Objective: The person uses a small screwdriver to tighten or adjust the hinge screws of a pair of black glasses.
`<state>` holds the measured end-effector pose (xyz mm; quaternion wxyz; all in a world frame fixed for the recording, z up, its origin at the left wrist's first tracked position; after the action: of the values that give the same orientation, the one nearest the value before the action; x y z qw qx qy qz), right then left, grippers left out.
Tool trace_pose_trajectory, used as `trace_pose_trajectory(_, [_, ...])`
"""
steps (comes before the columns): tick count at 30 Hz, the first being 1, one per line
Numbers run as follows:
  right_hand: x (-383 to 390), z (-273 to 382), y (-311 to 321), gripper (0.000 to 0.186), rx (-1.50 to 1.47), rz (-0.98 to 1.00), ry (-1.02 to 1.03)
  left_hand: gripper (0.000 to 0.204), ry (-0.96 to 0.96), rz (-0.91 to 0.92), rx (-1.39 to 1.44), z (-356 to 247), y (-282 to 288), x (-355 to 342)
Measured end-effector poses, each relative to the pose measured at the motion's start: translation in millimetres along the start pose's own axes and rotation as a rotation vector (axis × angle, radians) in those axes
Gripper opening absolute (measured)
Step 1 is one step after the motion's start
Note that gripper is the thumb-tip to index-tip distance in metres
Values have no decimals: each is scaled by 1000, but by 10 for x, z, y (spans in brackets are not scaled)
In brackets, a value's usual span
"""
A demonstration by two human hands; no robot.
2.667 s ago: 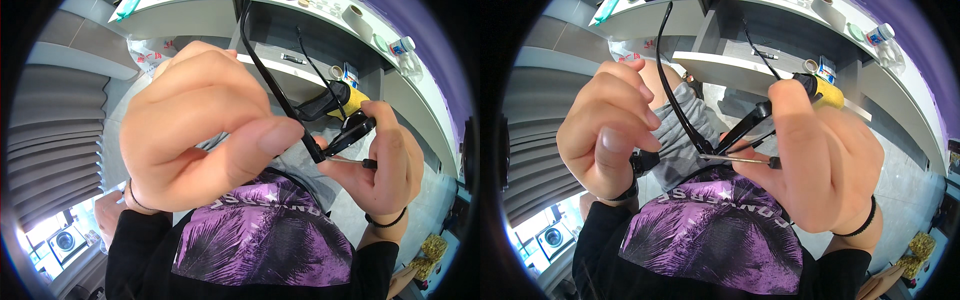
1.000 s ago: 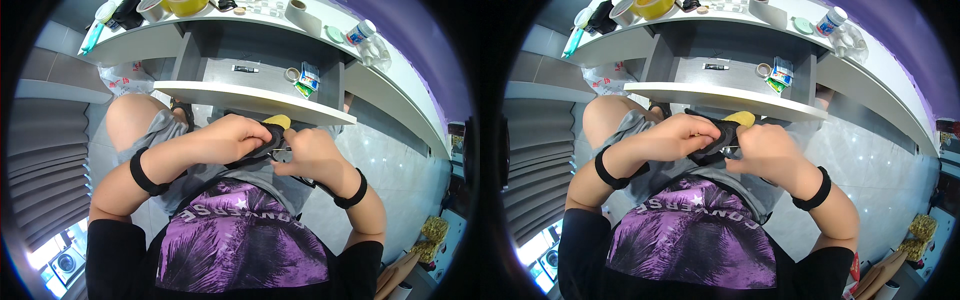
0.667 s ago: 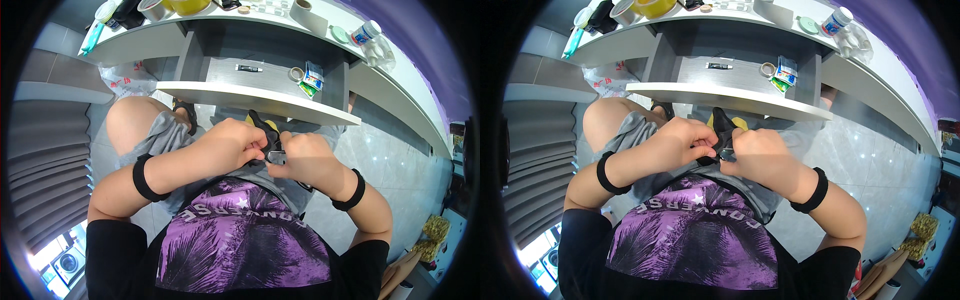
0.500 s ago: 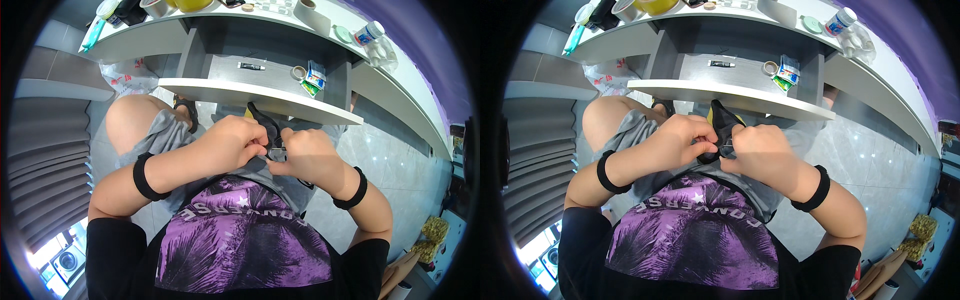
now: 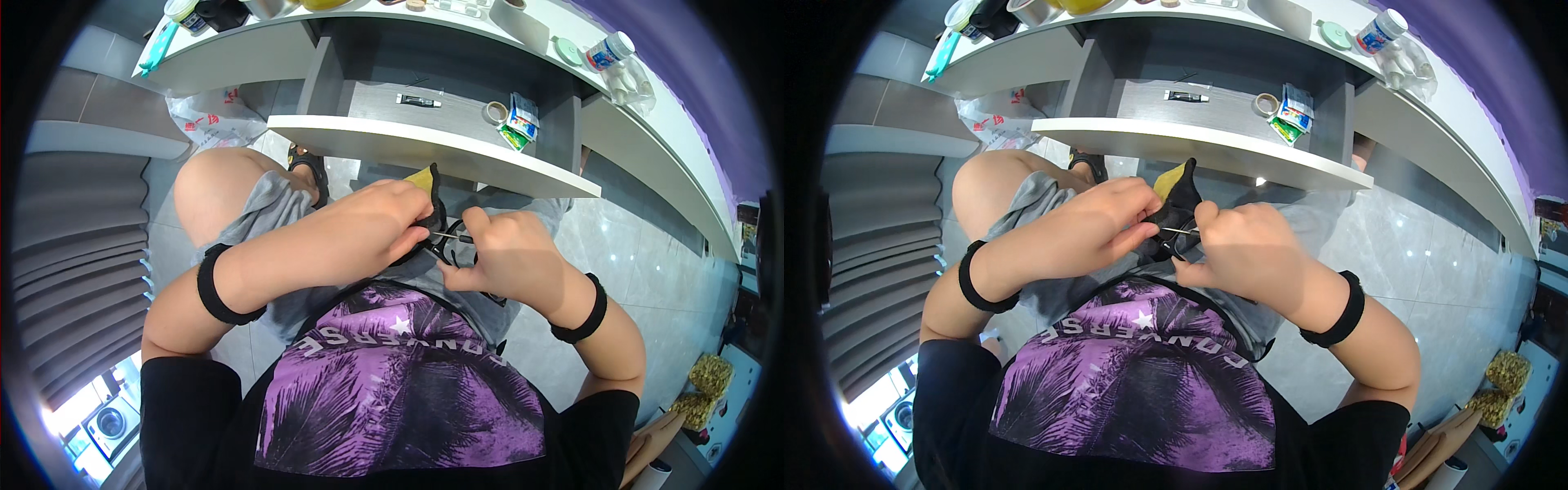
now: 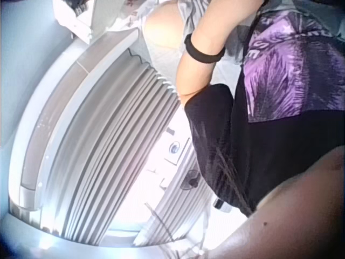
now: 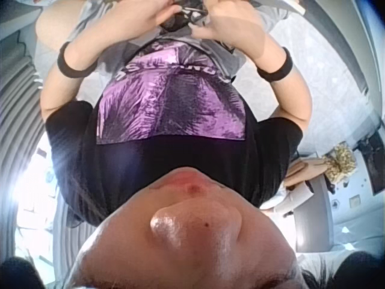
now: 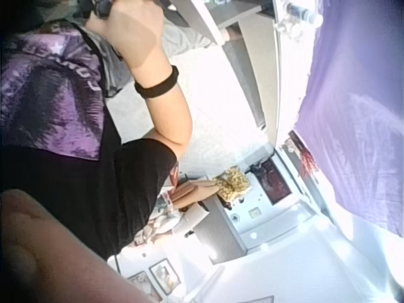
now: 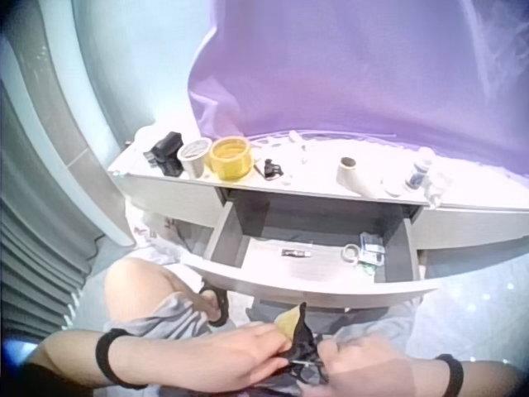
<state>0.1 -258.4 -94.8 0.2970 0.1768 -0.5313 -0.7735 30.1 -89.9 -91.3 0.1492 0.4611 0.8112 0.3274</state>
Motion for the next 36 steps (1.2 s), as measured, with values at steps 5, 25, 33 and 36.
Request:
trace_pose_trajectory(5, [51,-31,73,40,-50,-48,-38,16,97,-51,-78,117,46,61])
trace_pose_trajectory(25, [32,111,92,42,134,-83,30,16,23,-81,-118,-78,56,103])
trace_pose_trajectory(33, [190,-45,84,47,147,-123,-77,12,34,-172,-83,43,385,3])
trace_pose_trajectory(36, [217,-4,137,47,130,-160,-82,19,152,-279,325,241,781,-248])
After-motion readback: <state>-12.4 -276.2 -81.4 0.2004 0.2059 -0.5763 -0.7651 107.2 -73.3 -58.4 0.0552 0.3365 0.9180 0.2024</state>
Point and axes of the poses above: each hand's wrist, its own x-axis away from the middle knuckle, its own y-axis out of the back of the hand, z = x × y, the point moved 3 cm from there along -x, towards the middle knuckle, and after that the axes turned 7 degrees about z, right-handed, at the moved point
